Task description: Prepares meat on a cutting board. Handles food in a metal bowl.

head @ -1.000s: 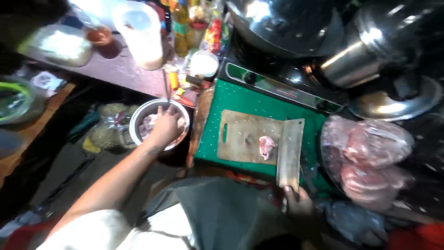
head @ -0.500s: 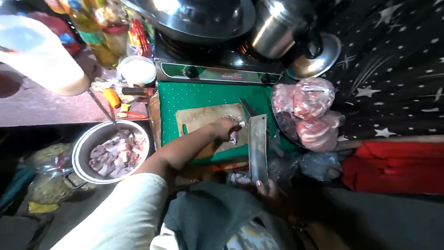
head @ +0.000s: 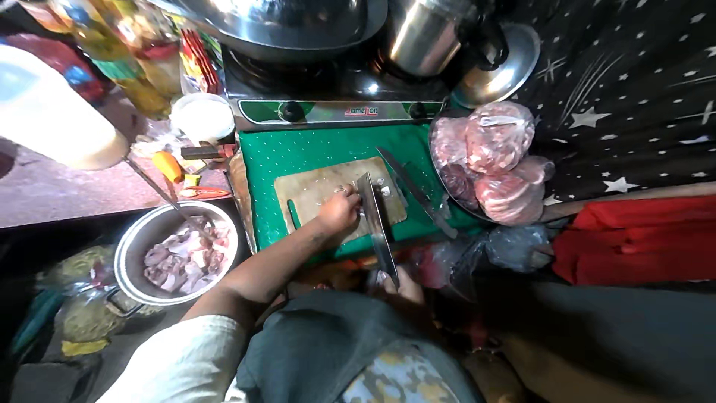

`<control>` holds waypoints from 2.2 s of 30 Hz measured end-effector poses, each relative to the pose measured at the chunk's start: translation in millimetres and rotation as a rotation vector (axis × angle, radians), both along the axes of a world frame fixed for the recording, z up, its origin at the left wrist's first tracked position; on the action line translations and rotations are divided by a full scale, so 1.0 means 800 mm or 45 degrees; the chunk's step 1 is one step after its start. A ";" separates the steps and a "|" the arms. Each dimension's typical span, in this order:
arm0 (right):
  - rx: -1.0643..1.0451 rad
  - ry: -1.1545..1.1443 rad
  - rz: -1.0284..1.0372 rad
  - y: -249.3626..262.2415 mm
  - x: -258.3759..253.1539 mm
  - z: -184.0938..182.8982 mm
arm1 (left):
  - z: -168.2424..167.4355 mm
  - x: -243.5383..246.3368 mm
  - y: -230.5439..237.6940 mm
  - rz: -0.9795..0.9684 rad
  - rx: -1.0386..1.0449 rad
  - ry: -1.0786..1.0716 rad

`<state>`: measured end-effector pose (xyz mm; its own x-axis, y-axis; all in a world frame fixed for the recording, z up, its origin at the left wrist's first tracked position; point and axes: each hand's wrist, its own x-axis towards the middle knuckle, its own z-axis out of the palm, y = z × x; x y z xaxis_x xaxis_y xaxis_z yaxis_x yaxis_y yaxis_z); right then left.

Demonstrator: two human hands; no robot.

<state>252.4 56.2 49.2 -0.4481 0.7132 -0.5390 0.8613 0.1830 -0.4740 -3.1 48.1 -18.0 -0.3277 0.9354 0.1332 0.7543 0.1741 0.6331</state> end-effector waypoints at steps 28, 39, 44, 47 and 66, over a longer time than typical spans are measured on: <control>0.065 -0.125 0.285 0.055 -0.023 -0.004 | 0.004 -0.053 0.010 0.443 -0.176 -0.206; -0.120 0.555 -0.197 0.076 0.021 0.028 | 0.058 -0.022 0.008 0.138 -0.145 -0.579; 0.199 0.540 -0.099 0.077 0.043 0.016 | 0.001 0.027 0.071 -0.106 -0.384 0.150; 0.272 0.550 -0.012 0.074 0.046 0.001 | -0.003 0.014 0.063 -0.054 -0.355 0.044; 0.926 0.284 0.675 0.097 -0.132 -0.082 | -0.010 -0.137 -0.457 1.559 -0.357 -0.414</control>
<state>147.2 133.5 -16.0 -0.8519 0.5142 0.0987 0.4825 0.8442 -0.2332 -112.9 -317.8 -25.7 -0.9645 -0.0109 -0.2638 -0.1691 0.7928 0.5855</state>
